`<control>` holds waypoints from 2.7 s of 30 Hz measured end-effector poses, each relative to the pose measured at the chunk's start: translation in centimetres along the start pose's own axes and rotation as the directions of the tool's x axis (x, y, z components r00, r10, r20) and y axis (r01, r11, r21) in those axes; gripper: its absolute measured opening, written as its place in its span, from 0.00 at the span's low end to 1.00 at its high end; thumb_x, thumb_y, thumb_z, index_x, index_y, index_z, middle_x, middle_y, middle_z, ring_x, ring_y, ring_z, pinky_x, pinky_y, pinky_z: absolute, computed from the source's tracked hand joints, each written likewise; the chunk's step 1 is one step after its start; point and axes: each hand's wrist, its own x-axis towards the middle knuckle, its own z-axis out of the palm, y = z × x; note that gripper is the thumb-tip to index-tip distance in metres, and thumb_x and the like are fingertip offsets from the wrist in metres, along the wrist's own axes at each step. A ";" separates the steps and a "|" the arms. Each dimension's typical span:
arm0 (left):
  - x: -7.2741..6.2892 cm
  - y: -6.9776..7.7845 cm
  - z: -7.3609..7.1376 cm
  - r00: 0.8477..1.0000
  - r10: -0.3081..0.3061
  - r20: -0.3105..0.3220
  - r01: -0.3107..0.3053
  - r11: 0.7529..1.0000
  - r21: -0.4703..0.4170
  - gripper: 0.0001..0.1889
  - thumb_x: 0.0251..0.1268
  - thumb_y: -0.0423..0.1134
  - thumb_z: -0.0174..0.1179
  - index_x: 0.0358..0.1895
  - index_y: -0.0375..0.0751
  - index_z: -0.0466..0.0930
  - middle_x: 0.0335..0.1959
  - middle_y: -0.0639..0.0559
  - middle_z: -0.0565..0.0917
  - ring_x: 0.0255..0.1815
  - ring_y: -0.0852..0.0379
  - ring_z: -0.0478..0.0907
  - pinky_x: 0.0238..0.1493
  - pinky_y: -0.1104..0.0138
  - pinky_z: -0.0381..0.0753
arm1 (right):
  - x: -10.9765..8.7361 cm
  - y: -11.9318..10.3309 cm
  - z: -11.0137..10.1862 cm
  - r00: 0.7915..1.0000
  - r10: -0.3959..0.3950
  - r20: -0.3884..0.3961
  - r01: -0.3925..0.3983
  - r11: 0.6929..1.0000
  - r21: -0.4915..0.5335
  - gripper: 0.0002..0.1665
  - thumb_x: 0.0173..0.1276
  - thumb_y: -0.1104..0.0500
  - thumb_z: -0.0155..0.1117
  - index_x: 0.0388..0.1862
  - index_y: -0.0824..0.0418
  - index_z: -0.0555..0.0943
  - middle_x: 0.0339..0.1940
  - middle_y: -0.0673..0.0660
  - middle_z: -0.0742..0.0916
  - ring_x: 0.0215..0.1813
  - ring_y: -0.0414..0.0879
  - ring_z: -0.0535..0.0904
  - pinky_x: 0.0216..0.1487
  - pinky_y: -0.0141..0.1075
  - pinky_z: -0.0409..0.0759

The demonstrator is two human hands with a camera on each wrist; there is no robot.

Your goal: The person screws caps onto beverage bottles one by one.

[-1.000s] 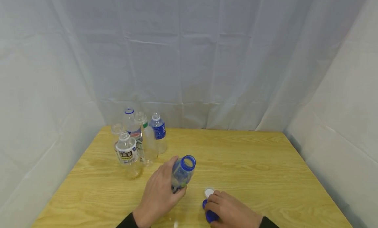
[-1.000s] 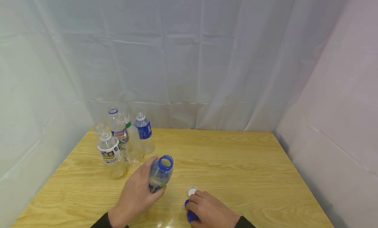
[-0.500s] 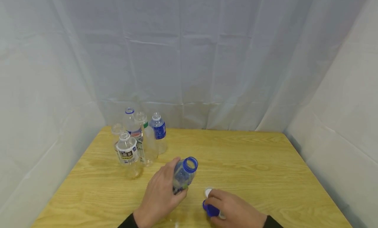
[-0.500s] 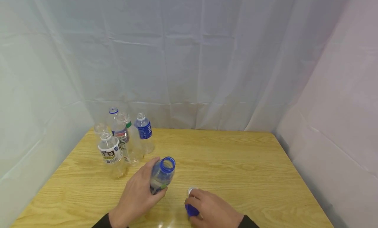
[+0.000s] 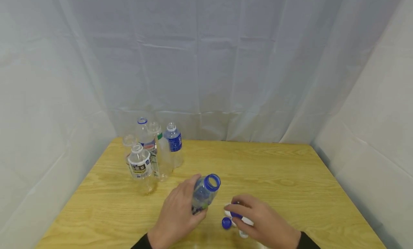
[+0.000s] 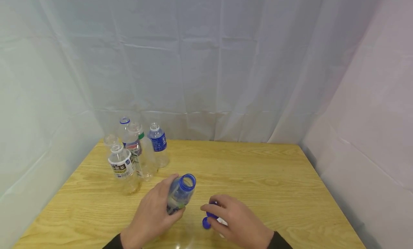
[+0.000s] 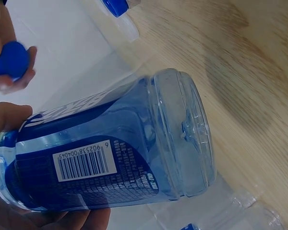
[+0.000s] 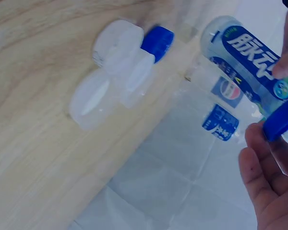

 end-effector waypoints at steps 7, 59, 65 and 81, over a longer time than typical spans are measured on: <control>-0.1 0.3 0.1 0.999 -0.008 0.040 0.008 1.000 0.002 0.54 0.41 0.50 0.80 0.75 0.46 0.60 0.60 0.49 0.80 0.56 0.52 0.80 0.55 0.54 0.83 | 0.7 -0.6 -1.7 0.988 0.020 -0.152 -0.008 0.997 0.076 0.27 0.67 0.61 0.70 0.64 0.47 0.75 0.59 0.47 0.78 0.53 0.38 0.77 0.51 0.24 0.78; -0.1 1.2 0.6 0.986 0.162 0.048 -0.162 0.987 -0.003 0.51 0.40 0.51 0.79 0.74 0.50 0.65 0.54 0.54 0.81 0.52 0.59 0.80 0.52 0.60 0.83 | 4.0 -2.0 -2.5 0.946 -0.090 -0.310 0.106 0.994 0.036 0.26 0.69 0.55 0.69 0.64 0.59 0.78 0.56 0.55 0.82 0.55 0.44 0.78 0.55 0.23 0.77; -0.1 1.3 0.4 0.983 0.159 0.090 -0.161 0.987 0.012 0.50 0.40 0.52 0.79 0.73 0.53 0.66 0.54 0.55 0.82 0.52 0.59 0.80 0.52 0.60 0.84 | 3.7 -2.0 -2.7 0.972 -0.053 -0.230 0.068 0.996 0.058 0.28 0.66 0.57 0.72 0.65 0.54 0.78 0.57 0.51 0.80 0.55 0.41 0.77 0.54 0.22 0.76; 0.0 1.2 0.0 0.980 0.183 0.080 -0.183 0.983 -0.014 0.50 0.36 0.49 0.82 0.71 0.56 0.70 0.53 0.56 0.84 0.50 0.60 0.82 0.49 0.62 0.85 | 3.8 -1.7 -2.7 0.965 -0.138 -0.224 0.155 0.986 0.060 0.23 0.66 0.56 0.72 0.59 0.56 0.80 0.52 0.48 0.81 0.50 0.37 0.77 0.51 0.22 0.77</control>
